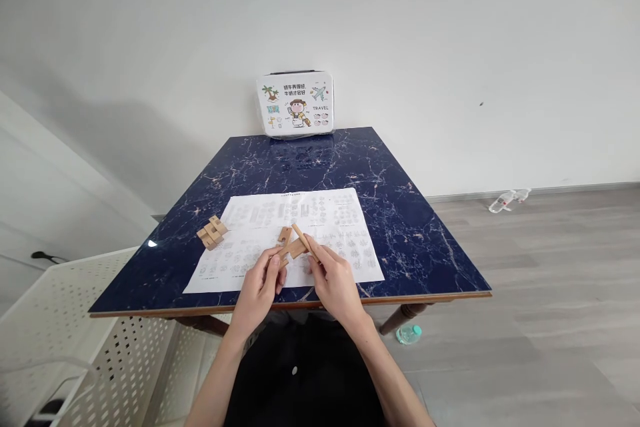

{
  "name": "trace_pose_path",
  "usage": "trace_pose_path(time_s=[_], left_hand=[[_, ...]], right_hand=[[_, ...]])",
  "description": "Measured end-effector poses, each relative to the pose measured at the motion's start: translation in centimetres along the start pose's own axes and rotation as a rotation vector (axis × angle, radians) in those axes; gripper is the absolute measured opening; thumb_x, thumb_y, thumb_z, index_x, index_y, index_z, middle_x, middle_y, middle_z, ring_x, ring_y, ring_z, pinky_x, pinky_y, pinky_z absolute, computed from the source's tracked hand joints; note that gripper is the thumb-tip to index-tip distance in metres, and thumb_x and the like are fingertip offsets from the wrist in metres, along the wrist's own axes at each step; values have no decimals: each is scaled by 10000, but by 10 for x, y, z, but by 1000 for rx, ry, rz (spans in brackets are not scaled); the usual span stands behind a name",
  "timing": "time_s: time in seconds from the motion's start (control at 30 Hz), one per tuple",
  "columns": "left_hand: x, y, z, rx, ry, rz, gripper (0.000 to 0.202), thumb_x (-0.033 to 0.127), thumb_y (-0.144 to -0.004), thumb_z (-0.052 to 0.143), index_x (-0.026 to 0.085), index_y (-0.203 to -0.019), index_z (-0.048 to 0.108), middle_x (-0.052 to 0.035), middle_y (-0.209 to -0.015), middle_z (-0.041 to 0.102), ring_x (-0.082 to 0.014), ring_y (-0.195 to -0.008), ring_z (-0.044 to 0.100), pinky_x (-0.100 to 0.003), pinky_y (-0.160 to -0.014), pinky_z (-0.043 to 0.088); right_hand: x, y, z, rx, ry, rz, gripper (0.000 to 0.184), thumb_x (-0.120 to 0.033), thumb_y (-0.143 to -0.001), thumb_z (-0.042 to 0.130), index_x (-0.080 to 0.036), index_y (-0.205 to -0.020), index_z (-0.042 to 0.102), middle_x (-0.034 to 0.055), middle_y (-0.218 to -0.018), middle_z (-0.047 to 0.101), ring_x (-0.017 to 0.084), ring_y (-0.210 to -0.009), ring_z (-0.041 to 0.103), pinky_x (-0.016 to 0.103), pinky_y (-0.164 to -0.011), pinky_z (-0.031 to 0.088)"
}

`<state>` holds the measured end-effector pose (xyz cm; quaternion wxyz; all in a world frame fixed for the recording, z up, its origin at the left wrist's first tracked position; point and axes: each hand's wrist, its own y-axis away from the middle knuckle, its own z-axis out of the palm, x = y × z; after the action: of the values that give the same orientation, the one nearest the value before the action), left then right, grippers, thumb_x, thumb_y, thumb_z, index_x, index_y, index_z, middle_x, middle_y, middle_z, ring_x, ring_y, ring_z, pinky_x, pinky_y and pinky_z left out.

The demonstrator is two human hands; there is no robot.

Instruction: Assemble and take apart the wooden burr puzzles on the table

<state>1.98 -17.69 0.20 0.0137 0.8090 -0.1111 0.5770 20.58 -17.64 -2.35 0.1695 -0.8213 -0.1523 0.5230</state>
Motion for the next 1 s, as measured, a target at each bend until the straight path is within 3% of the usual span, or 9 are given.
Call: trace_pose_path(time_s=[0.37,0.63,0.8,0.93,1.0], left_hand=[[-1,-3,1,-16,20,-2,425,533,-1113,390,205,-1300,585,38,-719,525,-129,-587,471,-252,-574,410],[2,-4,0,-50,19,1,440,543,-1108,404,205,-1278,629,32,-700,484,-136,-604,455,-253,-575,400],[7,-2,1,-41,6,0,430,542,-1095,448,199,-1233,668,23,-688,533,-141,-584,487,-263,-574,407],[8,-1,-1,-29,-40,20,437,561,-1085,467,193,-1055,702,-30,-801,648,-186,-734,620,-290,-687,484],[7,0,-1,7,-15,-8,435,579,-1090,445,204,-1115,663,-30,-814,659,-194,-757,637,-299,-707,505]], right_hand=[[1,1,5,-39,58,-52,529,-268,-1110,368,-238,-1631,453,51,-840,655,204,-676,594,301,-623,511],[-1,0,1,-54,-19,-57,556,-208,-1097,352,-255,-1644,435,49,-870,648,193,-674,604,325,-684,549],[-8,0,4,-12,-28,-20,505,-244,-1101,385,-271,-1589,513,60,-902,675,200,-687,610,322,-649,526],[-9,0,2,-75,-86,7,419,-284,-1110,392,-253,-1463,617,69,-939,720,204,-710,660,334,-671,537],[-7,-1,0,-90,-118,30,387,-280,-1108,398,-234,-1408,638,60,-924,727,200,-714,675,338,-697,546]])
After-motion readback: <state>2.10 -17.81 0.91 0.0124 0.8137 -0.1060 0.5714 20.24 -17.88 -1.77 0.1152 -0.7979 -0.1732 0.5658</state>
